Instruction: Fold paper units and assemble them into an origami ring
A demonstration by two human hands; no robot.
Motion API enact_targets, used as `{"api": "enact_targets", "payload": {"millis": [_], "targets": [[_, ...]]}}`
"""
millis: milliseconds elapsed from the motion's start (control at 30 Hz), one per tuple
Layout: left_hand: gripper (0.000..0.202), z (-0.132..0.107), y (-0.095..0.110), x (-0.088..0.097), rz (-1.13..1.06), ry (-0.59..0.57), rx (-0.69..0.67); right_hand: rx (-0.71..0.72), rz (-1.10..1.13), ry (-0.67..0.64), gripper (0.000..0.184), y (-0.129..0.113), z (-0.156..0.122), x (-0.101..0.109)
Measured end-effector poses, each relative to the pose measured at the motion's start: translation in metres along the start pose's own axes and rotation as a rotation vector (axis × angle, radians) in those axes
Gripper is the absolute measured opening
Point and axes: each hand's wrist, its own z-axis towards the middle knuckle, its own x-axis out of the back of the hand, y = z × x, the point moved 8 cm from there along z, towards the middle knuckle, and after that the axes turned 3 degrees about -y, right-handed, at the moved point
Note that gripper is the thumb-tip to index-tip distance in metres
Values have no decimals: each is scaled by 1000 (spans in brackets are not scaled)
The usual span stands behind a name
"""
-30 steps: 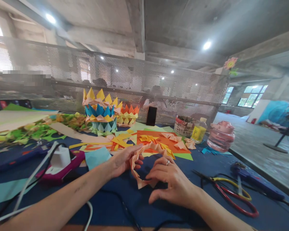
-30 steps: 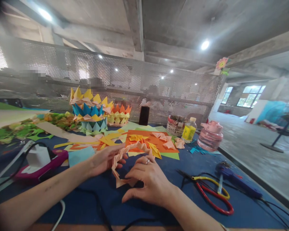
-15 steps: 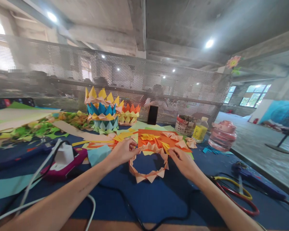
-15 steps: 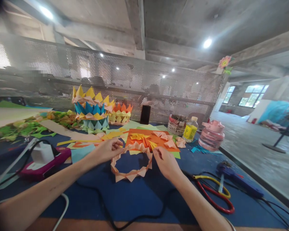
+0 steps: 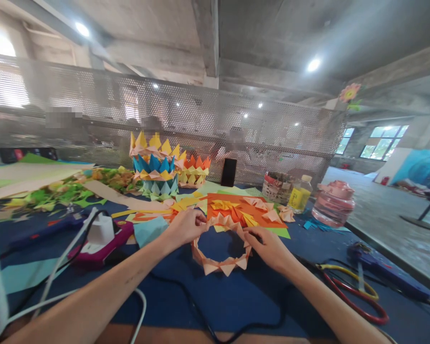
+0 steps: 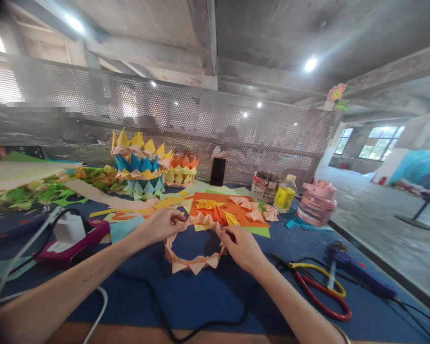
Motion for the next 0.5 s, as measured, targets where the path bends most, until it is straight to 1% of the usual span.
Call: {"api": "enact_targets", "payload": {"millis": [100,133,200,300,367,433,500], "targets": [[15,-5,1,11,52,23,15,-8,8,20,33,-4,1,2],[16,-8,1,15,66,27,16,-14,1,30,33,-4,5,4],[17,-15,0,21,87,31,16,-32,-19,54,29,-1,18,9],[14,-26,1,31,100,49,21,-76,-65,99,19,12,54,18],[18,-34,1,37,89,63,40,-123,-102,159,21,26,86,25],[29,-43,-1,46,38,130,66,-190,-140,232,27,42,119,30],[41,-55,-6,50,1,182,74,-257,-172,290,31,58,149,31]]}}
